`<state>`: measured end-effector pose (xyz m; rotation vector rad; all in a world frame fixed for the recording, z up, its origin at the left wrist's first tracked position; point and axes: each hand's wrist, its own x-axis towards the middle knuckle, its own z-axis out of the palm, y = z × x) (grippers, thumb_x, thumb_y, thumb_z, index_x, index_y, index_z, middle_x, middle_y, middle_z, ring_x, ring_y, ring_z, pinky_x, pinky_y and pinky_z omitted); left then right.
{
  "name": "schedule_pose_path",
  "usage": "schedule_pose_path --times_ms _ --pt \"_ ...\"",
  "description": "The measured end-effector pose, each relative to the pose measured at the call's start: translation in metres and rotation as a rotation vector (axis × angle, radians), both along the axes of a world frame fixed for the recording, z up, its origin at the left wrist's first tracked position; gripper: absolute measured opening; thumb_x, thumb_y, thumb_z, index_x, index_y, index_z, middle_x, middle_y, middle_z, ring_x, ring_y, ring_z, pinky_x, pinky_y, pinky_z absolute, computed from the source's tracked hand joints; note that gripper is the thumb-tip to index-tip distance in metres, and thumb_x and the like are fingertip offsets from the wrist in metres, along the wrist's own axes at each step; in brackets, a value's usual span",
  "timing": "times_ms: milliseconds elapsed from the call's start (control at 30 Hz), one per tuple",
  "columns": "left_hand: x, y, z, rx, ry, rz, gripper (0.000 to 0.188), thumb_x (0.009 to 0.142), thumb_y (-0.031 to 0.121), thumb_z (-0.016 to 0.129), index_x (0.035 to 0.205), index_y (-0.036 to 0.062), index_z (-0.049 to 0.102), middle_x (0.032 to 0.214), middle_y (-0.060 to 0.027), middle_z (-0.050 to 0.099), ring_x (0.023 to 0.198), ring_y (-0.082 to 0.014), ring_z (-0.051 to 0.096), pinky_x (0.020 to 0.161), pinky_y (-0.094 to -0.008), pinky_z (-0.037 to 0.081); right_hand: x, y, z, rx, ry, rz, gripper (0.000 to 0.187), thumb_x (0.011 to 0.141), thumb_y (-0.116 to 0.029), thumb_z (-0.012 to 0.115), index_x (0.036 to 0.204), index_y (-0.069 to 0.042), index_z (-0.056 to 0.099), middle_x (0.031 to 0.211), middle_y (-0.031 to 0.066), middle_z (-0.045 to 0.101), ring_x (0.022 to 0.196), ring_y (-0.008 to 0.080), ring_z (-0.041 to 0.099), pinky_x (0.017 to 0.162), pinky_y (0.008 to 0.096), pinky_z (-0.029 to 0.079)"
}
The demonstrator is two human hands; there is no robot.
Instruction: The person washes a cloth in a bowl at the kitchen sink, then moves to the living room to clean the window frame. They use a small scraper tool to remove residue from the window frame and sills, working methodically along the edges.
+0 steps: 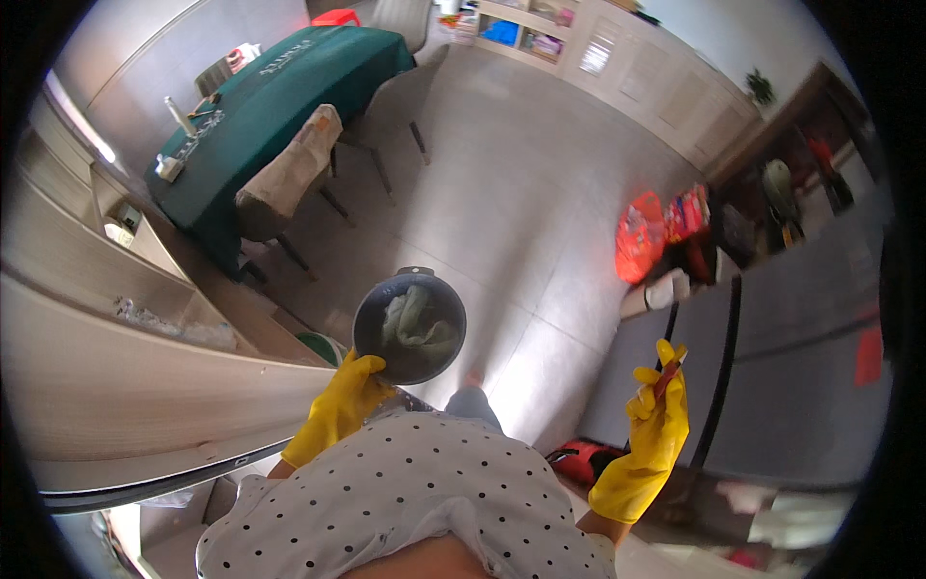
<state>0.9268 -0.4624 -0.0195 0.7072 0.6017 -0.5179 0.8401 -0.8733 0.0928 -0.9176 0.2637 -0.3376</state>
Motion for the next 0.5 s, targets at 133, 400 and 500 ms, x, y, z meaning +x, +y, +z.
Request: schedule_pose_path --times_ms 133,400,500 --pt "0.074 -0.035 -0.005 0.015 -0.006 0.175 0.027 0.091 0.001 0.055 0.116 0.0093 0.059 0.122 -0.0150 0.060 0.106 -0.0326 0.060 0.091 -0.0426 0.050 0.141 -0.047 0.013 0.023 -0.044 0.305 0.048 0.104 -0.029 0.051 0.142 0.000 0.047 0.115 0.0126 0.068 0.076 0.0065 0.062 0.064 0.0132 0.047" --pt "0.238 -0.088 -0.017 0.512 -0.413 0.249 0.022 0.087 0.004 0.063 0.108 0.0069 0.062 0.100 -0.0123 0.064 0.084 -0.0300 0.064 0.074 -0.0380 0.053 0.409 -0.039 0.043 -0.182 0.047 0.490 0.039 0.103 -0.015 0.053 0.138 0.001 0.051 0.085 0.0002 0.060 0.060 0.0026 0.035 0.054 0.0152 0.029" --pt "0.328 -0.109 -0.005 0.217 -0.099 0.356 0.029 0.085 -0.001 0.058 0.113 0.0077 0.059 0.091 -0.0136 0.064 0.069 -0.0288 0.061 0.061 -0.0398 0.051 0.494 -0.058 0.040 -0.107 0.125 0.490 0.037 0.099 -0.008 0.054 0.135 0.002 0.053 0.077 -0.0019 0.050 0.062 0.0048 0.036 0.055 0.0174 0.031"
